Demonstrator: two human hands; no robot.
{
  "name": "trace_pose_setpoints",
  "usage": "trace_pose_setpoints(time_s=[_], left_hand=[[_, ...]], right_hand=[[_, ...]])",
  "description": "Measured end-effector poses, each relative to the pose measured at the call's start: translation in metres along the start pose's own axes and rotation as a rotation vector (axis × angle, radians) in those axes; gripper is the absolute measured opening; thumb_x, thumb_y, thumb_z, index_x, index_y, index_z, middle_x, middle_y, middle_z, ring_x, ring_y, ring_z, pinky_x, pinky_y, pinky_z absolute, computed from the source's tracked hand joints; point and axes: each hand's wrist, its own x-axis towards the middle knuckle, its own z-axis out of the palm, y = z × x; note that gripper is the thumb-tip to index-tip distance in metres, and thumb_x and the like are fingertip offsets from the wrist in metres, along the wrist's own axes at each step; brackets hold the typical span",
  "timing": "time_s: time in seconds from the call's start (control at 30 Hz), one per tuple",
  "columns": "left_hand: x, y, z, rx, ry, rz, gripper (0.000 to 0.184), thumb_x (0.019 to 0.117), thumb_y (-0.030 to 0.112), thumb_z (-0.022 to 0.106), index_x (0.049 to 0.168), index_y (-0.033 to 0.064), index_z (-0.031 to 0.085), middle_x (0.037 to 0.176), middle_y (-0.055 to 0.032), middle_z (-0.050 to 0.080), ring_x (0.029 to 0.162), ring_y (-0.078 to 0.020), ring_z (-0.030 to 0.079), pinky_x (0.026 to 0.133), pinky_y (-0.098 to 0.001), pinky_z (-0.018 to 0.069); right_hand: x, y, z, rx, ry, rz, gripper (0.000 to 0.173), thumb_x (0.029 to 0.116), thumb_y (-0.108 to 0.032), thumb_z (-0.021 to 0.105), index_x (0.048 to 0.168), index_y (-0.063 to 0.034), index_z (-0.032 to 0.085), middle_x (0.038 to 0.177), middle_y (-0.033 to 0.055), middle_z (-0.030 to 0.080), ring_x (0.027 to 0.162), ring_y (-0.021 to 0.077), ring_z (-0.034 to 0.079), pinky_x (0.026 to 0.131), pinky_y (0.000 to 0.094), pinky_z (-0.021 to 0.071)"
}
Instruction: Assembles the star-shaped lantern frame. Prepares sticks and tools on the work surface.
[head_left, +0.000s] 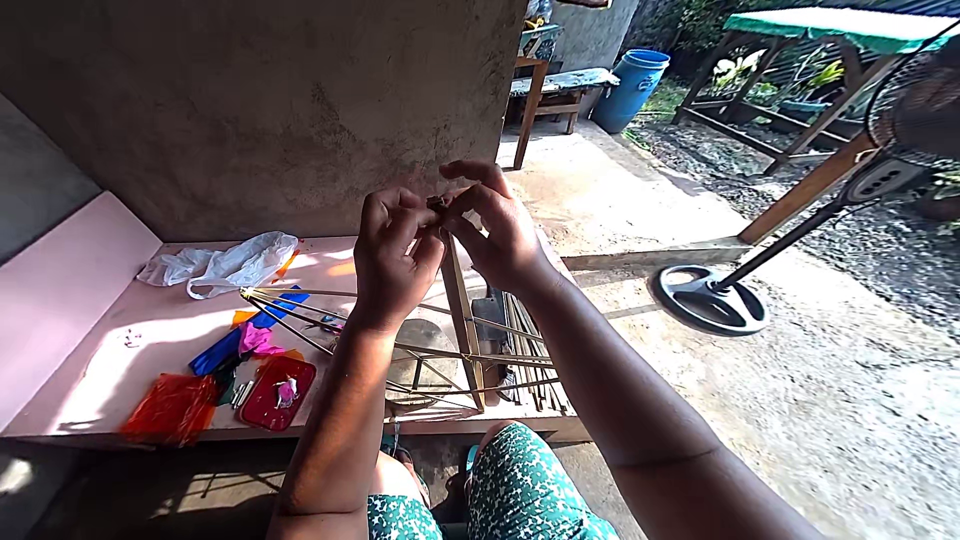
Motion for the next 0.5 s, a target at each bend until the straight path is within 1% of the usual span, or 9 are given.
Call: trace_pose_setpoints(time_s=[0.1, 0.2, 0.27, 0.33, 0.4, 0.43, 0.5], left_hand=[[-0.003, 0.0, 0.001, 0.001, 0.052, -0.01, 0.012, 0.0877, -0.001, 0.068, 0.097, -0.0089, 0.072, 0.104, -0.0185, 0.061, 0.089, -0.0123, 0.068, 0.079, -0.0207, 0.0602], [-0.004, 0.002, 0.002, 0.028, 0.069, -0.025, 0.009, 0.0875, -0.001, 0.069, 0.092, -0.0082, 0.071, 0.106, -0.0195, 0.064, 0.087, -0.0122, 0.069, 0.077, -0.0208, 0.0607], [-0.004, 0.005, 0.001, 0.05, 0.052, -0.035, 0.007, 0.0871, -0.001, 0.067, 0.089, -0.0077, 0.069, 0.107, -0.0205, 0.065, 0.088, -0.0129, 0.07, 0.075, -0.0208, 0.0605], [-0.003, 0.009, -0.003, 0.077, -0.006, -0.059, 0.006, 0.0868, 0.0, 0.063, 0.085, -0.0059, 0.065, 0.108, -0.0211, 0.066, 0.092, -0.0158, 0.07, 0.075, -0.0229, 0.0602], [0.0, 0.013, -0.009, 0.102, -0.09, -0.098, 0.006, 0.087, 0.001, 0.057, 0.085, -0.0032, 0.061, 0.113, -0.0206, 0.064, 0.1, -0.0183, 0.067, 0.076, -0.0247, 0.0588], [0.001, 0.012, -0.009, 0.102, -0.097, -0.111, 0.007, 0.0866, 0.001, 0.055, 0.084, -0.0029, 0.06, 0.112, -0.0207, 0.065, 0.1, -0.0188, 0.067, 0.074, -0.0246, 0.0582], [0.003, 0.007, -0.007, 0.099, -0.071, -0.137, 0.01, 0.086, 0.003, 0.054, 0.08, -0.0019, 0.061, 0.108, -0.0199, 0.068, 0.094, -0.0161, 0.068, 0.068, -0.0223, 0.0544]], right_hand=[[0.001, 0.0, 0.001, 0.002, 0.01, 0.0, 0.014, 0.0972, -0.002, 0.054, 0.09, 0.0042, 0.064, 0.135, 0.0239, 0.054, 0.118, 0.0157, 0.06, 0.097, 0.0246, 0.0526], [0.001, 0.001, 0.001, -0.016, 0.015, 0.012, 0.014, 0.0973, -0.003, 0.054, 0.089, 0.0038, 0.064, 0.136, 0.024, 0.055, 0.12, 0.0172, 0.06, 0.097, 0.0254, 0.0525], [0.001, 0.001, 0.0, -0.044, 0.006, 0.012, 0.013, 0.0969, -0.002, 0.055, 0.089, 0.0031, 0.064, 0.136, 0.0238, 0.055, 0.121, 0.0183, 0.059, 0.097, 0.026, 0.0521], [0.001, 0.0, 0.0, -0.067, 0.0, 0.008, 0.013, 0.097, -0.002, 0.055, 0.089, 0.0029, 0.064, 0.136, 0.0237, 0.055, 0.121, 0.0187, 0.06, 0.098, 0.0259, 0.052], [0.001, -0.001, 0.0, -0.085, 0.001, 0.003, 0.013, 0.0975, -0.003, 0.056, 0.09, 0.0029, 0.064, 0.135, 0.0235, 0.056, 0.119, 0.0183, 0.061, 0.097, 0.0257, 0.0521], [0.001, -0.001, 0.0, -0.089, 0.003, -0.001, 0.013, 0.0975, -0.004, 0.056, 0.09, 0.0032, 0.064, 0.135, 0.0236, 0.056, 0.118, 0.0179, 0.061, 0.096, 0.0254, 0.0524], [-0.001, 0.001, 0.0, -0.092, 0.008, -0.009, 0.013, 0.0971, -0.003, 0.057, 0.09, 0.0038, 0.064, 0.134, 0.0241, 0.056, 0.116, 0.0177, 0.062, 0.095, 0.0257, 0.0534]])
